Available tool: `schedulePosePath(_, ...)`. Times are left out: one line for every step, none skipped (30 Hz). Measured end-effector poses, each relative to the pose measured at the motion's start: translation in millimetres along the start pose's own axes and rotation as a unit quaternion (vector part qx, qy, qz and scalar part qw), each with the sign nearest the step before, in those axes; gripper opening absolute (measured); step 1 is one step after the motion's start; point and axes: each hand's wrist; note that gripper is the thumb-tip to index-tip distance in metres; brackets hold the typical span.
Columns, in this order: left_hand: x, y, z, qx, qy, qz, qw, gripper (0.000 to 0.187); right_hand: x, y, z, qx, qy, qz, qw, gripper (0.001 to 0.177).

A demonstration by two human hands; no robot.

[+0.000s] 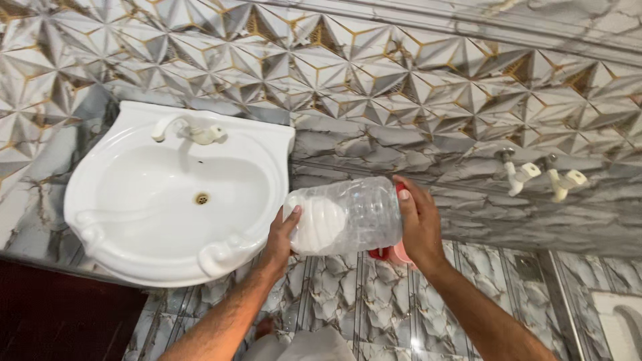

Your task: The person cleans a pedestal sink by pouring a white powder from a large plastic jar into a small red cup, wetting a blue sponge in a mug of water, and scrubbing the interior and rim of the sink basin.

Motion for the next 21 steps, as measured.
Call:
schedulePosePath(6.6,0.6,0.2,-0.037,0.013,-0.015,0.999,0.082,-5.5,-0.1,-6.2,-0.013,-0.02,0.01,1.0,0.051)
schedulePosePath(13.1,-1.2,4.8,-0.074,0.027,-0.029,0.996,0.081,-11.7,0.3,-8.5,-0.026,-0.04,0.02,0.999,0.05)
schedulePosePath(19.1,-4.0,10.2,-0.111,0.04,-0.043,0.992,0.081,-18.6,0.8,-8.8,-0.067,-0.051,0.019,0.996,0.051)
schedulePosePath(24.7,-6.3,13.9,-0.147,0.066,-0.041,0.986,0.08,-26.6,0.9,-12.0,-0.105,-0.061,0.016,0.992,0.053)
schedulePosePath(30.2,-9.0,18.7,-0.183,0.092,-0.038,0.978,0.08,-33.7,0.5,-14.9,-0.144,-0.07,0.012,0.987,0.054)
schedulePosePath(36.4,-11.3,24.3,-0.217,0.118,-0.036,0.968,0.081,-40.0,-1.1,-15.4,-0.189,-0.073,0.009,0.979,0.056)
schedulePosePath(41.4,-13.4,28.5,-0.23,0.131,-0.027,0.964,0.08,-46.1,-3.0,-14.6,-0.233,-0.075,0.006,0.97,0.058)
schedulePosePath(47.1,-15.8,32.0,-0.243,0.145,-0.02,0.959,0.079,-53.5,-3.9,-14.2,-0.276,-0.076,0.0,0.958,0.059)
schedulePosePath(53.4,-16.4,35.3,-0.256,0.159,-0.012,0.954,0.079,-59.6,-4.9,-14.4,-0.261,-0.085,-0.009,0.961,0.058)
schedulePosePath(61.2,-14.0,40.4,-0.236,0.163,-0.005,0.958,0.079,-63.7,-7.4,-12.5,-0.249,-0.097,-0.018,0.963,0.057)
schedulePosePath(69.0,-9.3,44.8,-0.215,0.166,0.002,0.962,0.08,-67.2,-10.4,-10.4,-0.237,-0.109,-0.026,0.965,0.057)
schedulePosePath(74.3,-3.3,46.9,-0.199,0.168,0.008,0.965,0.081,-69.8,-13.4,-11.4,-0.195,-0.124,-0.025,0.973,0.056)
schedulePosePath(80.1,3.1,50.3,-0.155,0.161,0.021,0.974,0.08,-71.4,-16.5,-12.0,-0.153,-0.139,-0.024,0.978,0.055)
schedulePosePath(87.2,9.0,55.2,-0.111,0.155,0.034,0.981,0.08,-72.5,-20.0,-10.4,-0.111,-0.155,-0.022,0.981,0.054)
schedulePosePath(93.0,14.3,60.1,-0.065,0.149,0.046,0.986,0.081,-71.5,-24.4,-4.6,-0.064,-0.156,0.01,0.986,0.053)
schedulePosePath(98.8,20.2,63.5,-0.011,0.16,0.039,0.986,0.082,-71.0,-29.9,3.4,-0.017,-0.158,0.041,0.987,0.051)
schedulePosePath(103.9,25.5,66.4,0.043,0.17,0.031,0.984,0.082,-72.1,-34.9,9.0,0.03,-0.159,0.071,0.984,0.049)
schedulePosePath(106.4,27.7,73.9,0.099,0.176,0.025,0.979,0.083,-72.7,-38.5,14.5,0.035,-0.157,0.072,0.984,0.047)
schedulePosePath(110.1,28.5,86.0,0.05,0.176,0.041,0.982,0.084,-74.3,-41.4,19.7,0.041,-0.156,0.072,0.984,0.045)
schedulePosePath(113.5,29.8,97.0,-0.005,0.176,0.058,0.983,0.084,-75.6,-43.8,20.4,0.051,-0.154,0.072,0.984,0.043)
schedulePosePath(116.4,31.3,106.5,-0.058,0.176,0.075,0.98,0.085,-77.7,-45.7,21.6,0.001,-0.151,0.013,0.988,0.045)
Point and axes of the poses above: each hand's wrist, its own z-axis towards the middle knuckle, its own x-axis out of the palm, y = z × x, and after that the axes turned 9 degrees about x, right-handed
